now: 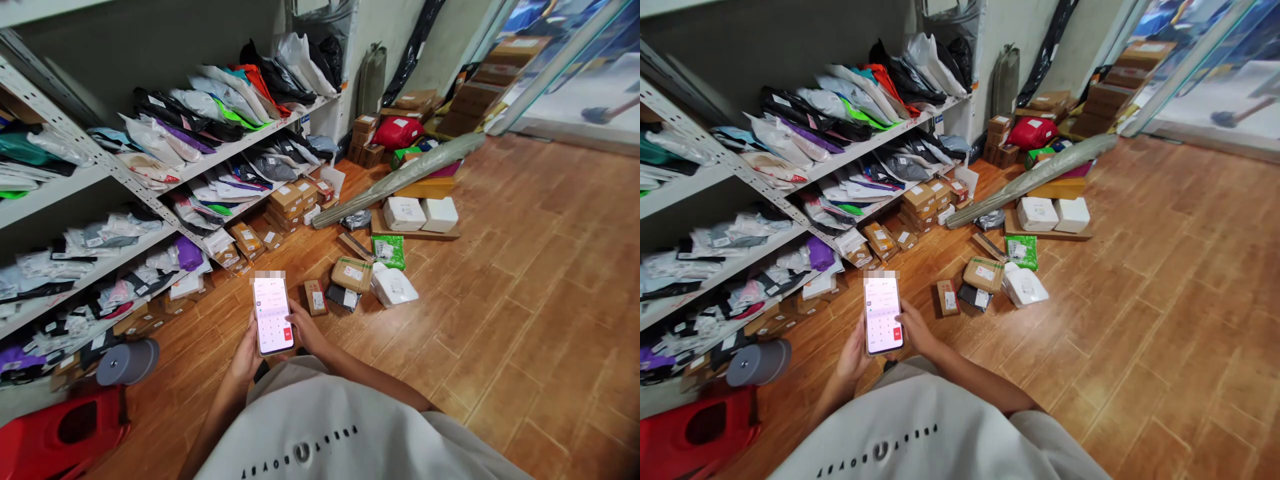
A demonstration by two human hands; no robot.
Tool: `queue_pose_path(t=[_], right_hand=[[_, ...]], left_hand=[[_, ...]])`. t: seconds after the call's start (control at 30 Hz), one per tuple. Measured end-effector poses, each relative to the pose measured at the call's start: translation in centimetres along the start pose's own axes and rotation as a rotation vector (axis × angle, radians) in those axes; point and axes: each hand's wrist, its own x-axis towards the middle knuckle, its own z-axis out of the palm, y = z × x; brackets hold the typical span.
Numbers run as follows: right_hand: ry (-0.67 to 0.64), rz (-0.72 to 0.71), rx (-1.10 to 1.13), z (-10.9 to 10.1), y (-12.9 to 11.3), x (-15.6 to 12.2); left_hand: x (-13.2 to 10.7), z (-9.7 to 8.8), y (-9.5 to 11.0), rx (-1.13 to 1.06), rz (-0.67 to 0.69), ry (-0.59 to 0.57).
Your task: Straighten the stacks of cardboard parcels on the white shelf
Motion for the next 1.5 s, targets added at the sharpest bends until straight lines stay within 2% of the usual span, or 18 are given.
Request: queue_pose_path(t=[0.27,0.4,0.6,0.77,0.87,1.17,1.37,1.5], right_hand=[[0.009,0.009,-0.011,-0.1,-0.1,-0.2],[0.024,-0.002,-0.027,-0.1,-0.1,-0.2],[-0.012,-0.013,-0.047,-0.4,-0.5,-0.2],[-0.083,-0.007,-0.065,-0.8,-1.1,-0.4],[-0.082,-0.015,-0.067,-0.9,-1.2,-0.4],[-0.053,0.000,-0.055,-0.9,-0.7,-0.3],[-0.061,0.032,-0.038,-0.9,-0.8,-0.3],[-0.062,0.056,-0.028,-0.9,-0.7,-0.2]], left_hand=[[0.1,-0.3,0.2,-0.032,0.002,-0.013],[0.1,0.2,0.4,-0.004,-0.019,-0.040],[0.0,0.9,0.4,0.070,-0.028,0.052],[0.3,0.0,0.0,-0.028,-0.005,-0.048],[0.2,-0.1,0.0,-0.054,-0.006,-0.070],[-0.3,1.0,0.6,0.051,-0.022,-0.029],[-0.2,1.4,0.6,0.131,-0.028,0.038],[0.0,1.0,0.5,0.067,-0.043,-0.007]])
